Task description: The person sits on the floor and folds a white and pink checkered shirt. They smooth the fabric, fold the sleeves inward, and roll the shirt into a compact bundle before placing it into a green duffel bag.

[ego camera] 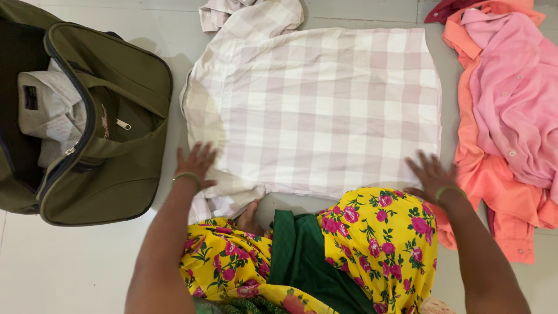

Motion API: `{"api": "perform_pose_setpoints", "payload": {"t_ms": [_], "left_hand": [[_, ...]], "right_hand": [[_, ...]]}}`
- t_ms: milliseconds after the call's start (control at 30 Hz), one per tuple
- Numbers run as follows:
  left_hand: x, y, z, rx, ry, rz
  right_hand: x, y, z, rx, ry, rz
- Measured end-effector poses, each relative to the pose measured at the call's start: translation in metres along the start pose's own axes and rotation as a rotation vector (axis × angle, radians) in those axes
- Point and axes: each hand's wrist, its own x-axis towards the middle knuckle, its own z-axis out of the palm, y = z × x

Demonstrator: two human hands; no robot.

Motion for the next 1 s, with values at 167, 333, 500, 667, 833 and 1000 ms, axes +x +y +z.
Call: {"api": "perform_pose_setpoints", "payload": {"t_ms": [167,333,500,667,833,1000], "left_hand": [[-0.01,-0.02,0.032,0.006,-0.009,-0.087],[0.026,-0.019,0.028,-0.039,0.392,-0.105],[0.094,0.073,-0.034,-0.314,0.599,0.076],[0.11,0.195,-0.113,-0.387,0.544,0.235],[0.093,0.161,-0.111,-0.405,0.394,0.175],[0.054,0.039,-0.029,-0.277,0.278,0.053]], "right_hand": [[-0.027,0.028,0.061,0.184,0.139,0.122],[0.007,0.023,0.02,0.217,0.454,0.04],[0.102,-0.078,-0.069,0.277,0.424,-0.291],[0.131,-0.229,-0.118,0.124,0.347,-0.386],[0.108,-0.22,-0.134,0.092,0.089,-0.301],[0.082,-0.095,-0.094,-0.16,0.105,-0.289]]}}
